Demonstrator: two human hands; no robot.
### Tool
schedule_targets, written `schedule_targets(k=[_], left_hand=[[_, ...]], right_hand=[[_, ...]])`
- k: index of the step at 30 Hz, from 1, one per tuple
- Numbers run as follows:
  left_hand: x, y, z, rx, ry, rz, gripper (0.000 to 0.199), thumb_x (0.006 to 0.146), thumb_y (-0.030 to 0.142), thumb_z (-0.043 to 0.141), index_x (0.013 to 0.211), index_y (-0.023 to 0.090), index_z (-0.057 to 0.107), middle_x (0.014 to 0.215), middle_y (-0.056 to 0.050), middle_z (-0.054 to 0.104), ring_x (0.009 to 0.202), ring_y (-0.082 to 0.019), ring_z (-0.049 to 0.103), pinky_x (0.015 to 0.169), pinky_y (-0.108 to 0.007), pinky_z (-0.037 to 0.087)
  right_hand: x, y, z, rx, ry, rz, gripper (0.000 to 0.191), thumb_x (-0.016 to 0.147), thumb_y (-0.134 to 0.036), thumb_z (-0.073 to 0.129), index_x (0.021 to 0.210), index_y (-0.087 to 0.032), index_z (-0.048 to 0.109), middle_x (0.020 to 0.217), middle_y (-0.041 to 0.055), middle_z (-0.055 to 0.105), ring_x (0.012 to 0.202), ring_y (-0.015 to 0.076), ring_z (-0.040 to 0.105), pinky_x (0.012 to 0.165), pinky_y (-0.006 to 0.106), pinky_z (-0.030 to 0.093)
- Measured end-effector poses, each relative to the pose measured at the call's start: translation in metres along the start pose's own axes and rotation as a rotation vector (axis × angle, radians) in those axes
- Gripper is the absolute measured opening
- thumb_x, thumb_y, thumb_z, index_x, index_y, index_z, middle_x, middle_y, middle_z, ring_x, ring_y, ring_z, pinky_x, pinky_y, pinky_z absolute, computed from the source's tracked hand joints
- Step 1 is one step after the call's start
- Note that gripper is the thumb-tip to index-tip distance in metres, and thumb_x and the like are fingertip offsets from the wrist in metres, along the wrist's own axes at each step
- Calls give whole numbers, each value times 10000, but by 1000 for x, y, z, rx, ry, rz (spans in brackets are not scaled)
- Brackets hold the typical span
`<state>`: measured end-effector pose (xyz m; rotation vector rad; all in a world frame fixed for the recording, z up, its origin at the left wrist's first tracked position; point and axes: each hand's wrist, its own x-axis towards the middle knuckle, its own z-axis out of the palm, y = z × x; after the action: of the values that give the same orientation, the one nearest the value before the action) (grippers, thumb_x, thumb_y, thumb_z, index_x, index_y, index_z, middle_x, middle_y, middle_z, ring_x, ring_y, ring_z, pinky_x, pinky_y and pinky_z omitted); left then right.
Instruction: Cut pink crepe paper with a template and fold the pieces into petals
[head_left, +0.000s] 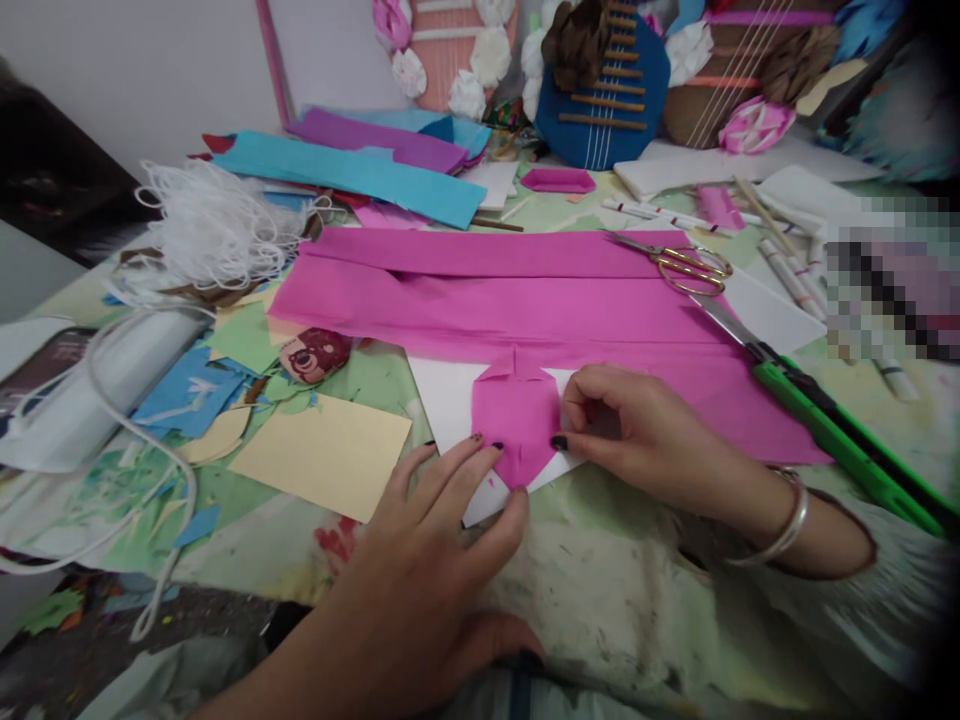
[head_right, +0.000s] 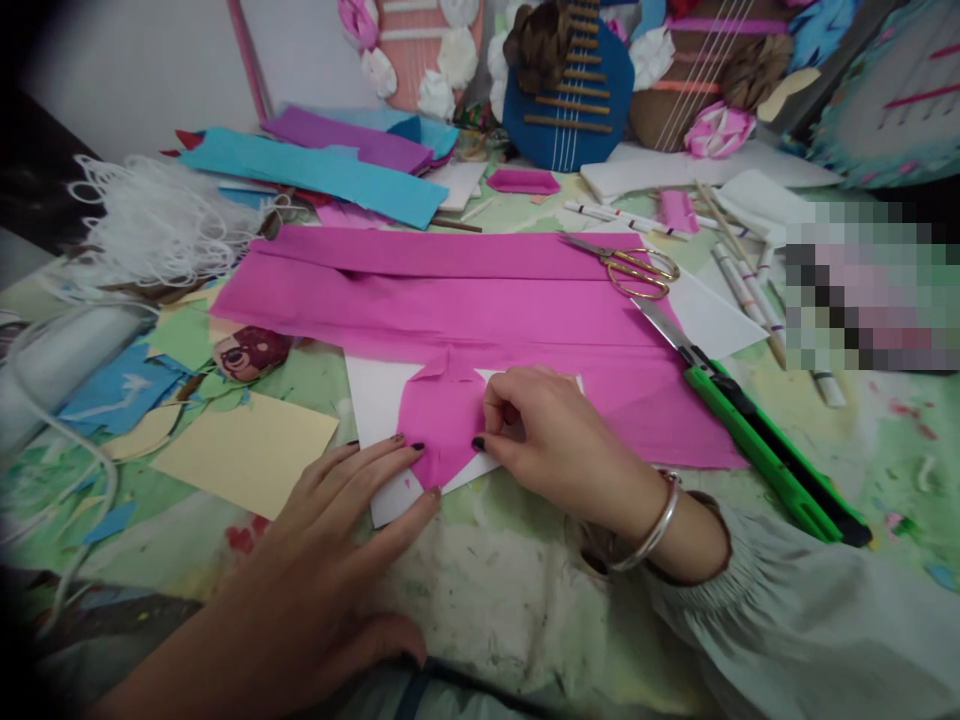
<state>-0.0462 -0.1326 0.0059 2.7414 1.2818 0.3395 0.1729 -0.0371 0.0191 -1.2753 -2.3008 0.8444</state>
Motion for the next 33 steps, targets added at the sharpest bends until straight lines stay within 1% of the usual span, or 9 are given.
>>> schedule_targets(k=[7, 10, 13, 15, 18, 23, 29, 31, 33], left_hand=[[-2, -1, -2, -7, 14, 33, 606, 804, 636, 535, 1217, 193, 544, 1383, -203, 421, 1321, -380, 329, 1019, -631, 294], [-1, -1, -2, -1, 12, 38, 596, 809, 613, 548, 1224, 184, 538, 1383, -207, 422, 1310, -385, 345, 1013, -632, 303], [-2, -2, -3, -13, 5, 31, 605, 807, 625, 542, 1234, 196, 531, 1384, -191, 430, 1300, -382, 362, 1012, -624, 312], [-2, -3, -6, -32, -12, 32, 623, 815, 611, 546, 1267, 185, 499, 1382, -185, 435, 1305, -371, 359, 1022, -611, 311], [-1, -8, -12, -78, 6, 18, 529, 895, 439, 526, 1316, 135, 423, 1351, -175, 468, 1278, -312, 399, 1029, -539, 340], [16, -26, -22, -76, 113, -21, 285, 934, 181, 450, 1213, 141, 492, 1177, -105, 585, 1100, -228, 514, 951, -418, 399], [53, -50, -29, -261, -136, 4, 143, 887, 184, 538, 1019, 161, 587, 975, -48, 608, 940, -199, 517, 821, -321, 414], [61, -53, -29, -330, -187, 11, 56, 878, 158, 551, 900, 161, 602, 897, -20, 610, 880, -173, 512, 790, -289, 391], [66, -54, -28, -385, -207, 26, 71, 873, 130, 552, 826, 159, 597, 833, 3, 604, 832, -151, 501, 778, -275, 366]], right_hand=[[0, 4, -1, 28, 9, -24, 164, 691, -37, 522, 677, -196, 485, 664, -24, 531, 625, 131, 470, 594, 266, 340], [-3, 2, -2, 12, 60, -44, 186, 687, -13, 500, 706, -197, 497, 687, -12, 542, 649, 143, 491, 599, 273, 362], [-10, -4, -2, -14, 143, -144, 206, 731, -5, 486, 789, -194, 545, 781, 23, 570, 746, 168, 528, 645, 288, 404], [-16, -8, -1, -42, 130, -271, 210, 792, -31, 482, 883, -192, 582, 865, 56, 584, 815, 185, 537, 686, 307, 433], [-23, -11, 4, -99, 36, -438, 260, 844, -45, 454, 1023, -169, 596, 958, 106, 595, 895, 217, 533, 743, 348, 462], [-23, -11, 9, -154, -32, -474, 252, 868, -49, 447, 1020, -142, 625, 997, 124, 615, 935, 233, 536, 780, 386, 480], [-22, -10, 9, -244, -17, -544, 244, 907, -77, 429, 1017, -121, 642, 995, 124, 626, 966, 239, 533, 798, 427, 483], [-23, -10, 8, -285, -26, -580, 260, 936, -102, 396, 1008, -101, 646, 978, 135, 627, 975, 251, 528, 791, 432, 484], [-24, -12, 7, -342, -56, -616, 292, 957, -125, 364, 989, -83, 652, 939, 145, 628, 965, 262, 527, 777, 438, 483]])
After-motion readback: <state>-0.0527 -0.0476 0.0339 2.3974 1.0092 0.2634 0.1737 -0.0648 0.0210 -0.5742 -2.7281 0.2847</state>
